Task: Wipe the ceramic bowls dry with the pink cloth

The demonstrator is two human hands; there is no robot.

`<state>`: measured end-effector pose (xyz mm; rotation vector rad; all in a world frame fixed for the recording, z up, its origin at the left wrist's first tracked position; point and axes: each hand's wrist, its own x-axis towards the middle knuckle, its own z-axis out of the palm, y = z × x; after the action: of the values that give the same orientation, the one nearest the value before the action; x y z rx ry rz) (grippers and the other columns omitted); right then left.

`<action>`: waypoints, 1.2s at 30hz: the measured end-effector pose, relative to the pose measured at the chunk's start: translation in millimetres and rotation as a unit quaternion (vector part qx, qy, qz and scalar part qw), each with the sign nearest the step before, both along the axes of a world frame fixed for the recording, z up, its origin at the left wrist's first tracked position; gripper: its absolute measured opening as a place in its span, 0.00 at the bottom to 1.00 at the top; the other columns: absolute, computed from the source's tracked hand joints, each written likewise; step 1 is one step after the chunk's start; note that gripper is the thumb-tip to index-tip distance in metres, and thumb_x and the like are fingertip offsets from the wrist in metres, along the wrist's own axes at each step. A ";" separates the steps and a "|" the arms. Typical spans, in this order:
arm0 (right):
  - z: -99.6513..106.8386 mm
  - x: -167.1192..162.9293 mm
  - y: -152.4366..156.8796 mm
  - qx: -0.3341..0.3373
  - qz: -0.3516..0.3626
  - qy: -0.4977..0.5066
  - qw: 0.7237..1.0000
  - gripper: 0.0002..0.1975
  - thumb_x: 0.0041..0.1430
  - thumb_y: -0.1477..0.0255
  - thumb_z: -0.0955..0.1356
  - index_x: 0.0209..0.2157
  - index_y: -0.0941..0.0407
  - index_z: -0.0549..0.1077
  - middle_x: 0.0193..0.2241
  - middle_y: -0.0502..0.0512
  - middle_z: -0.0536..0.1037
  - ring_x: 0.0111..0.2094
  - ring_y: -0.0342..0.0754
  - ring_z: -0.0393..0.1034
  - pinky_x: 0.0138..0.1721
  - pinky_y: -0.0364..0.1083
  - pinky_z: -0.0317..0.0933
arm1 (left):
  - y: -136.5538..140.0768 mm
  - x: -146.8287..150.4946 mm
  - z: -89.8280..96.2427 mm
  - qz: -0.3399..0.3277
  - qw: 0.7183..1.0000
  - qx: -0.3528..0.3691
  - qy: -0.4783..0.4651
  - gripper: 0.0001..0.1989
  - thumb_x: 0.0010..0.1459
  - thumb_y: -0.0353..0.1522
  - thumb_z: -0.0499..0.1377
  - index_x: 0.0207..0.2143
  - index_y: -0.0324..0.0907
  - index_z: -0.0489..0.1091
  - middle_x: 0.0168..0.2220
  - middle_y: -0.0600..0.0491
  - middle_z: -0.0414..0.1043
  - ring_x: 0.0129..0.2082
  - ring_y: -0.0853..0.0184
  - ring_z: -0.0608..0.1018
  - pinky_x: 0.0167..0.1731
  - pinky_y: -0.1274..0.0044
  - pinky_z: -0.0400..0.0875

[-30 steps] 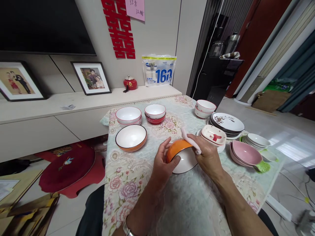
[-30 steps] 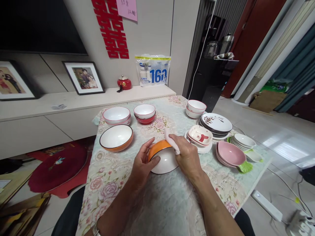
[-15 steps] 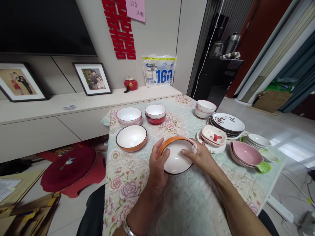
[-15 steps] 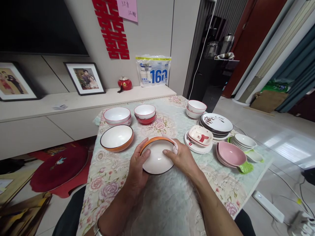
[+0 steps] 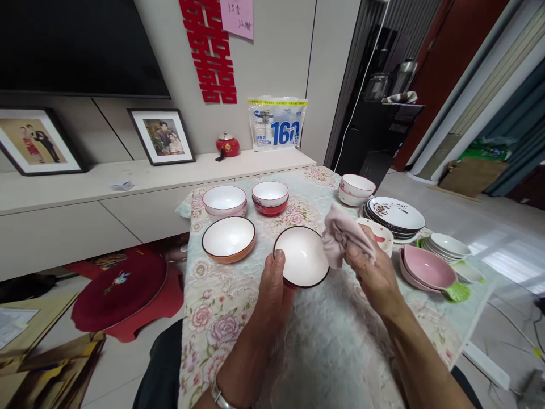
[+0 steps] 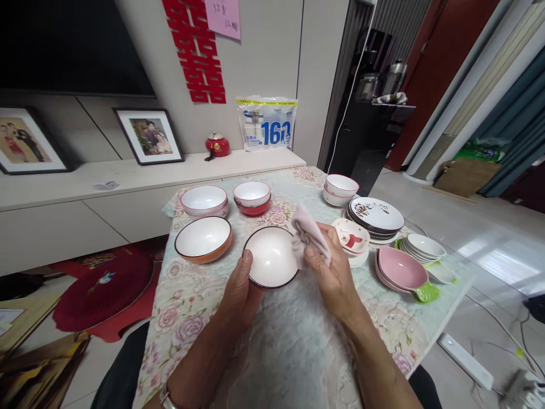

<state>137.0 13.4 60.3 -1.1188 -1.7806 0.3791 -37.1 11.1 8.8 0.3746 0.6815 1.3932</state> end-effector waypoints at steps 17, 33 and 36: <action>1.1 -21.8 -8.8 -0.055 0.197 -0.264 0.943 0.15 0.65 0.80 0.61 0.43 0.50 0.76 0.41 0.54 0.77 0.43 0.48 0.71 0.43 0.46 0.67 | -4.5 7.5 -5.3 -0.069 0.994 0.080 0.020 0.25 0.60 0.50 0.58 0.49 0.40 0.72 0.50 0.43 0.77 0.55 0.53 0.75 0.53 0.64 0.69; -25.7 -30.0 2.9 -0.112 0.042 -0.311 0.943 0.09 0.60 0.79 0.66 0.43 0.58 0.72 0.40 0.60 0.73 0.42 0.52 0.68 0.42 0.50 0.65 | -6.0 10.7 -19.6 -0.058 0.985 0.117 0.116 0.29 0.58 0.47 0.62 0.57 0.44 0.63 0.58 0.43 0.70 0.58 0.54 0.72 0.59 0.63 0.63; -22.6 -33.5 0.1 -0.151 0.088 -0.258 0.950 0.07 0.63 0.78 0.63 0.39 0.57 0.73 0.37 0.57 0.74 0.38 0.50 0.69 0.40 0.48 0.64 | -5.0 9.3 -24.5 -0.039 0.978 0.143 0.149 0.31 0.58 0.46 0.62 0.59 0.44 0.61 0.59 0.42 0.68 0.59 0.54 0.71 0.60 0.64 0.62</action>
<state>103.6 13.5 37.7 -1.3637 -2.3526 0.5118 -27.8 6.0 -15.7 0.8428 0.7019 1.3751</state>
